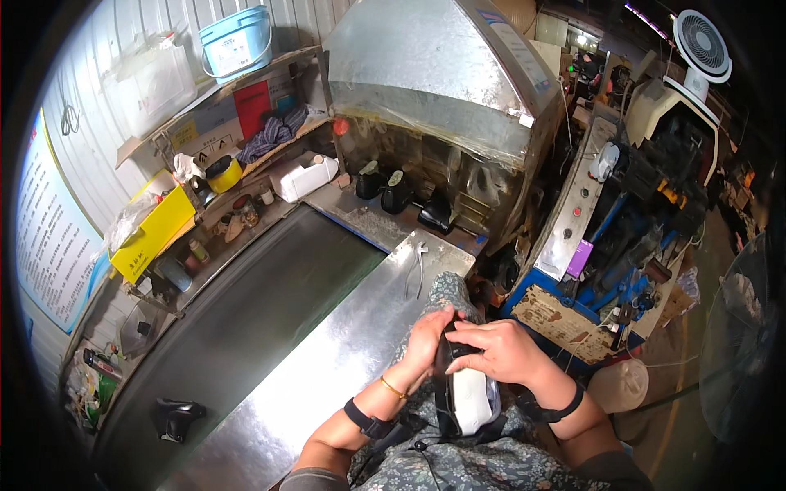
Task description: The person picks up a shoe from a conveyor belt, presses a white insert into it by hand, and places it onto a rack inside a machine.
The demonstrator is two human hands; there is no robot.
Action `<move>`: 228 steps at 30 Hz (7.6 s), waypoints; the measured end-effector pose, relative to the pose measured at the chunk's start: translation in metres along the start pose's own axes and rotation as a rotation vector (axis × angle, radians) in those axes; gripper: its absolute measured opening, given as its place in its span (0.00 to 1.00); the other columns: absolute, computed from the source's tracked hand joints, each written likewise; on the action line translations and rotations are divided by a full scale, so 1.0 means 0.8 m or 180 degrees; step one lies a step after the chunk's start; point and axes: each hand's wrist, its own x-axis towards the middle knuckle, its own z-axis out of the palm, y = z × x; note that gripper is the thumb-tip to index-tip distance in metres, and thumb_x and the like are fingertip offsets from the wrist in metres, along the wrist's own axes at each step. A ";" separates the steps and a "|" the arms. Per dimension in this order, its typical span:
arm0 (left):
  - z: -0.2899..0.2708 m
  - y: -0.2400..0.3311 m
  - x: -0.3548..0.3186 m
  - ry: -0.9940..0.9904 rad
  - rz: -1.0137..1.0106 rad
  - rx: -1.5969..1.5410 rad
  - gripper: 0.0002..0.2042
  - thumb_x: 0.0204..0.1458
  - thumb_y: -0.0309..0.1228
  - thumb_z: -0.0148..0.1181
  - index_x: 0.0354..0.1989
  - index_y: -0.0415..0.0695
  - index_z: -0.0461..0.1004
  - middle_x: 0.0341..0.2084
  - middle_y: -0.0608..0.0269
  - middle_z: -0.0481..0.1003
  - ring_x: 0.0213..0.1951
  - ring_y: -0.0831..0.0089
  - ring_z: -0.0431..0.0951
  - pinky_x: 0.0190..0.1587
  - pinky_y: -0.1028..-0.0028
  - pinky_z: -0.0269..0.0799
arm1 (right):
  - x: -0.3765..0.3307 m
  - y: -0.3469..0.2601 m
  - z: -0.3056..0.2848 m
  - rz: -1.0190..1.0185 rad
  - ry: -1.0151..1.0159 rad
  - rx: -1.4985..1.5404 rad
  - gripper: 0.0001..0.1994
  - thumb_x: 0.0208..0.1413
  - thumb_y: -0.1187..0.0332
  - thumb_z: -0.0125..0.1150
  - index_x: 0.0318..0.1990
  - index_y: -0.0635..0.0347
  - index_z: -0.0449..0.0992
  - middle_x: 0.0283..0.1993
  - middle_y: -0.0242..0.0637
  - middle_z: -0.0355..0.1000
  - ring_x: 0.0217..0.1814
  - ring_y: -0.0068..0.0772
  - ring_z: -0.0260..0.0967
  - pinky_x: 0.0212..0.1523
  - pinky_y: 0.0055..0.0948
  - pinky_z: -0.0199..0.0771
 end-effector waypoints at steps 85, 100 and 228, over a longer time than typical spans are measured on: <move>-0.010 0.019 -0.015 -0.0285 0.0331 0.2581 0.30 0.52 0.26 0.68 0.62 0.38 0.61 0.50 0.59 0.70 0.51 0.72 0.70 0.55 0.74 0.68 | -0.075 0.092 0.083 0.2497 0.0149 0.1470 0.26 0.70 0.53 0.37 0.39 0.70 0.76 0.32 0.48 0.76 0.34 0.55 0.75 0.39 0.45 0.76; -0.022 0.013 -0.011 -0.0288 0.0323 0.2633 0.30 0.52 0.24 0.68 0.62 0.36 0.60 0.50 0.57 0.71 0.50 0.72 0.71 0.54 0.73 0.70 | -0.081 0.042 0.072 0.1918 -0.0783 -0.0198 0.32 0.67 0.59 0.50 0.71 0.67 0.50 0.49 0.57 0.75 0.50 0.57 0.75 0.51 0.40 0.75; -0.251 0.031 0.181 0.0524 0.1335 0.6034 0.23 0.52 0.35 0.58 0.57 0.43 0.71 0.61 0.47 0.66 0.63 0.51 0.65 0.64 0.56 0.60 | 0.414 0.593 0.219 0.0681 -0.0825 -0.3411 0.27 0.54 0.72 0.58 0.63 0.61 0.66 0.61 0.49 0.66 0.62 0.53 0.67 0.50 0.38 0.80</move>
